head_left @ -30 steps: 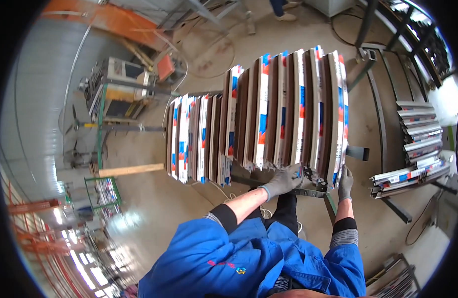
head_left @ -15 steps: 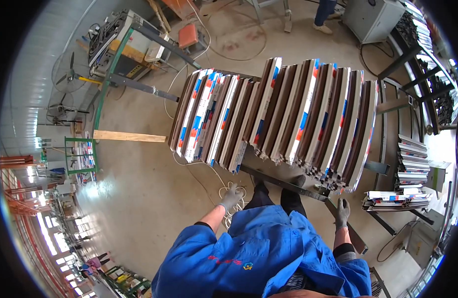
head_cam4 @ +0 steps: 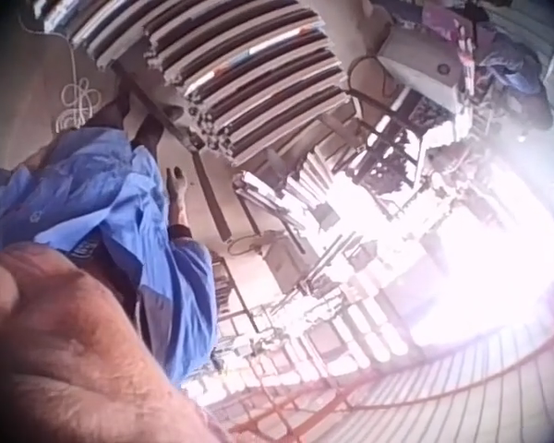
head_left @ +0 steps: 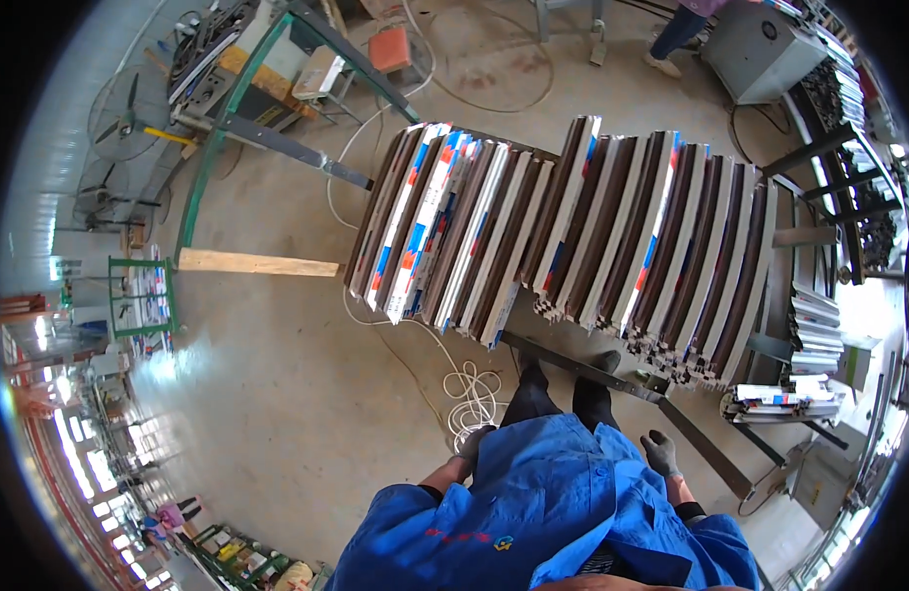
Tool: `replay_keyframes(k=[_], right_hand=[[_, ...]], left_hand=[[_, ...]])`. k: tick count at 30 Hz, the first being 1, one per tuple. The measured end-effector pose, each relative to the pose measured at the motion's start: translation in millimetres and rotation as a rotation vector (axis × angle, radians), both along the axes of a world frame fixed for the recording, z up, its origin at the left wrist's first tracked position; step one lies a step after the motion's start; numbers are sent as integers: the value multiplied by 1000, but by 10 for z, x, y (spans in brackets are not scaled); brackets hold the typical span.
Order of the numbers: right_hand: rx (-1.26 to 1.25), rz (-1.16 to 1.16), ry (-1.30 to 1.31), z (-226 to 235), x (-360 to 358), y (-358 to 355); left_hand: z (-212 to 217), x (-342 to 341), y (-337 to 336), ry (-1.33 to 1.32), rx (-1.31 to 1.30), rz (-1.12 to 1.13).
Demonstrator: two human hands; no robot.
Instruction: Moving and stacking metal components from the floor onto a workbench in a fabrication facility.
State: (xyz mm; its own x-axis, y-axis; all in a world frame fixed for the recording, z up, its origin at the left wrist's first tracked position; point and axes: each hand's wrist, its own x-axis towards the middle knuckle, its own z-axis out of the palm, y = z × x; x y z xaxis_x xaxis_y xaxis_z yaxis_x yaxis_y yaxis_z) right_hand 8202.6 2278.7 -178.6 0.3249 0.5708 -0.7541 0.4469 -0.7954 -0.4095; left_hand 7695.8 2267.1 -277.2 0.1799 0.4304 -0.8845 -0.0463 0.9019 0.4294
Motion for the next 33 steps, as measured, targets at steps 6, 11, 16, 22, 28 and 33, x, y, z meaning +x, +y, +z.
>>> replay_keyframes(k=[6, 11, 16, 22, 28, 33], right_hand=[[441, 183, -563, 463, 609, 61], [306, -22, -964, 821, 1502, -216], [38, 28, -989, 558, 1905, -340], [128, 117, -989, 962, 2235, -382], [-39, -24, -934, 1344, 2642, -842], [293, -404, -553, 1118, 2632, -1031]], left_hand=[[368, -8, 385, 63, 63, -137], [-34, -98, 508, 48, -137, 35], [-383, -360, 492, -19, -114, 76], [429, -197, 964, 108, -68, -179], [1030, 91, 1137, 123, -202, -106], [1494, 172, 1231, 243, -210, -148]])
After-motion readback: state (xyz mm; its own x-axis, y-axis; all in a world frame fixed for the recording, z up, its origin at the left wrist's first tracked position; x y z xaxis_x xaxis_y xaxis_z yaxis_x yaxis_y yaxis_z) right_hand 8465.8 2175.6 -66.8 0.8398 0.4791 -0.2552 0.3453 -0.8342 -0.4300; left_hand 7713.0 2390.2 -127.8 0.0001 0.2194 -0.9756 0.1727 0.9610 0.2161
